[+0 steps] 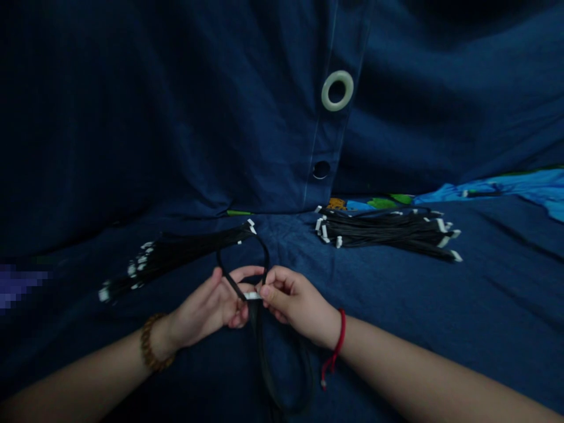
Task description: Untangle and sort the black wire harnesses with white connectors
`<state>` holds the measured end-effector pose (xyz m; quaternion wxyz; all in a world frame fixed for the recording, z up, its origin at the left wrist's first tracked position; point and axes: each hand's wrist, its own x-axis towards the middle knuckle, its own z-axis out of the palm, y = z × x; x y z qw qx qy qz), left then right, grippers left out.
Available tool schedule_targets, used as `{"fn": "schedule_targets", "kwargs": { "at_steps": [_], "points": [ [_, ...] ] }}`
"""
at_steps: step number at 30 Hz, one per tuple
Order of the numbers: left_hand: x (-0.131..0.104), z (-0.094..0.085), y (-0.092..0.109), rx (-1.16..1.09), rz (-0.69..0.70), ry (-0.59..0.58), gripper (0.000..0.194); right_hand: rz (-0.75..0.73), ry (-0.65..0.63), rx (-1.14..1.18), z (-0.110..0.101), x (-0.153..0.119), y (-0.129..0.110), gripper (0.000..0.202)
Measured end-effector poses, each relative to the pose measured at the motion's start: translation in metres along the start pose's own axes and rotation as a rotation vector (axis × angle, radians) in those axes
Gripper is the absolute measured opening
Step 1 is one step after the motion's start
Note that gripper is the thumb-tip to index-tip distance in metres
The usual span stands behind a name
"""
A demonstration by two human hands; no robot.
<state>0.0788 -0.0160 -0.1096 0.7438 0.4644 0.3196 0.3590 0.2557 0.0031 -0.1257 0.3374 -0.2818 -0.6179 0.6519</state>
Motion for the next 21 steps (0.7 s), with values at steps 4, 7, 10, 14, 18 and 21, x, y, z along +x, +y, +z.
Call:
{"fn": "schedule_targets", "kwargs": {
  "at_steps": [4, 7, 10, 14, 18, 21],
  "points": [
    [0.002, -0.001, 0.001, -0.218, -0.096, 0.003, 0.065, -0.018, 0.032, -0.018, 0.0, 0.0, -0.001, 0.02],
    [0.003, -0.002, 0.002, -0.238, -0.222, 0.081, 0.031, -0.015, 0.047, -0.028, 0.0, 0.0, -0.002, 0.024],
    [0.001, -0.005, 0.007, -0.24, -0.347, 0.043, 0.016, 0.004, 0.052, -0.022, 0.001, -0.001, -0.003, 0.027],
    [-0.002, -0.009, 0.012, -0.263, -0.394, 0.014, 0.019, 0.033, 0.06, 0.001, 0.001, 0.0, -0.004, 0.028],
    [-0.003, -0.01, 0.013, -0.233, -0.368, 0.034, 0.021, 0.043, 0.056, 0.005, 0.002, 0.0, -0.005, 0.032],
    [-0.003, -0.007, 0.013, -0.17, -0.355, 0.059, 0.024, 0.027, 0.056, -0.008, 0.002, -0.001, -0.005, 0.035]
  ]
}}
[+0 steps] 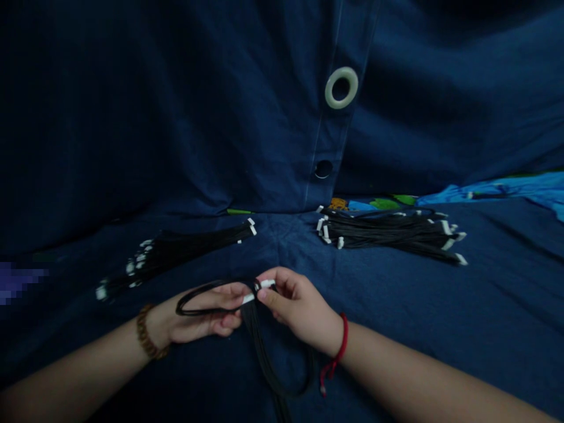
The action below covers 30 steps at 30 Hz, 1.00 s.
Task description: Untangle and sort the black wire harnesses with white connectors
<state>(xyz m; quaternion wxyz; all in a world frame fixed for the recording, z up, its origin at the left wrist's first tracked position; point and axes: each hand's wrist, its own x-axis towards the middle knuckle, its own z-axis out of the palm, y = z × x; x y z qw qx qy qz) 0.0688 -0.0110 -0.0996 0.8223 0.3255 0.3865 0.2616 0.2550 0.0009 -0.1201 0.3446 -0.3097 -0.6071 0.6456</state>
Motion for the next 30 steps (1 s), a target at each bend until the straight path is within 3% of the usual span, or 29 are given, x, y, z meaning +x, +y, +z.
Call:
{"fn": "schedule_targets", "kwargs": {
  "at_steps": [7, 12, 18, 30],
  "points": [
    [-0.001, 0.011, 0.002, 0.302, 0.148, 0.146, 0.017, -0.062, -0.019, -0.11, 0.001, -0.003, 0.004, 0.031],
    [0.003, 0.008, -0.002, 0.254, 0.179, 0.145, 0.021, -0.096, -0.023, -0.232, 0.002, -0.005, 0.005, 0.027],
    [0.01, 0.004, -0.008, 0.216, 0.189, 0.249, 0.023, -0.097, 0.023, -0.334, 0.002, -0.006, 0.004, 0.022],
    [0.008, 0.005, -0.003, 0.245, 0.181, 0.227, 0.025, -0.155, 0.095, -0.428, 0.005, -0.008, 0.005, 0.01]
  ]
}}
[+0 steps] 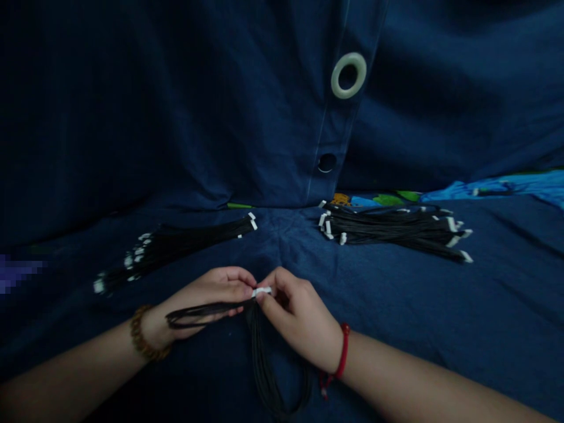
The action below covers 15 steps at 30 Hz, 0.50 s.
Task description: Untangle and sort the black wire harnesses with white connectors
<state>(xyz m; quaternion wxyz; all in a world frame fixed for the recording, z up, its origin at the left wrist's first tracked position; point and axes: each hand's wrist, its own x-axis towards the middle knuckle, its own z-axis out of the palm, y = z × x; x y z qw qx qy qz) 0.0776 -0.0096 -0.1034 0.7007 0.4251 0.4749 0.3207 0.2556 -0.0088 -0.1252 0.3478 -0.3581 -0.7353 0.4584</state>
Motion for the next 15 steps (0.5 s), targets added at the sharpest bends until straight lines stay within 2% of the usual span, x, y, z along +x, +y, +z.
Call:
{"fn": "schedule_targets", "kwargs": {
  "at_steps": [10, 15],
  "points": [
    [-0.0015, 0.0055, 0.0007, 0.077, -0.022, 0.053, 0.027, -0.006, -0.073, 0.044, -0.0018, -0.0001, -0.0002, 0.011],
    [-0.0035, 0.0058, 0.0017, 0.062, -0.028, 0.036, 0.027, 0.027, -0.116, 0.085, -0.002, -0.0008, -0.0019, 0.021]
  ]
}}
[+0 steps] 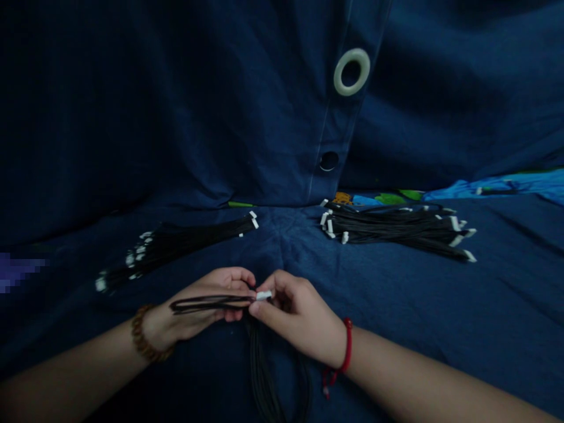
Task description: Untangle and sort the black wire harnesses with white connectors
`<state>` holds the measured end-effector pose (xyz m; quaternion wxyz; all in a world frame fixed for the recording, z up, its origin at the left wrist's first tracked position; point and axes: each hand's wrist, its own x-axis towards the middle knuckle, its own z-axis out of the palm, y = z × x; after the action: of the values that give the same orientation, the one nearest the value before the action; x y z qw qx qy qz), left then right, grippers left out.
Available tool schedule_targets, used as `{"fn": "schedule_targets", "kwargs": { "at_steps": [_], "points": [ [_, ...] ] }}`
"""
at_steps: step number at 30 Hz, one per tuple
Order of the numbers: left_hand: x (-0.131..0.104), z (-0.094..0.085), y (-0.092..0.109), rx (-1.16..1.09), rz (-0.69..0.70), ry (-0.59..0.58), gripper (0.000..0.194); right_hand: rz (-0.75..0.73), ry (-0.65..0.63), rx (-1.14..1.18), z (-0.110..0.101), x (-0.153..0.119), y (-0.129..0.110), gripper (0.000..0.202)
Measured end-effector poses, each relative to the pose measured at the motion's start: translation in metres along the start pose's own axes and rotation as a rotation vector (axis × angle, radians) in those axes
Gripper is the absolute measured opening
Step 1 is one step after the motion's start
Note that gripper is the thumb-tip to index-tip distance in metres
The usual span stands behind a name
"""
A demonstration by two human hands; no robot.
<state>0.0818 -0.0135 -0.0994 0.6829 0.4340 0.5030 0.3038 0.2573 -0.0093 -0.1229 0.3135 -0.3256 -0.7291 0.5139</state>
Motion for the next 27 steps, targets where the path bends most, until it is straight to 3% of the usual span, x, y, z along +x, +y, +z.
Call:
{"fn": "schedule_targets", "kwargs": {
  "at_steps": [17, 22, 26, 27],
  "points": [
    [0.007, 0.008, -0.011, 0.1, 0.102, 0.012, 0.034, 0.293, 0.069, 0.085, 0.011, 0.009, 0.006, 0.025],
    [0.006, 0.013, -0.017, 0.115, 0.226, 0.043, 0.032, 0.389, 0.077, 0.084, 0.01, 0.01, 0.005, 0.028],
    [0.007, 0.013, -0.021, 0.122, 0.297, 0.003, 0.023, 0.414, 0.078, 0.088, 0.009, 0.01, 0.001, 0.03],
    [0.007, 0.012, -0.021, 0.124, 0.3, -0.013, 0.032, 0.407, 0.077, 0.095, 0.009, 0.01, 0.0, 0.03]
  ]
}}
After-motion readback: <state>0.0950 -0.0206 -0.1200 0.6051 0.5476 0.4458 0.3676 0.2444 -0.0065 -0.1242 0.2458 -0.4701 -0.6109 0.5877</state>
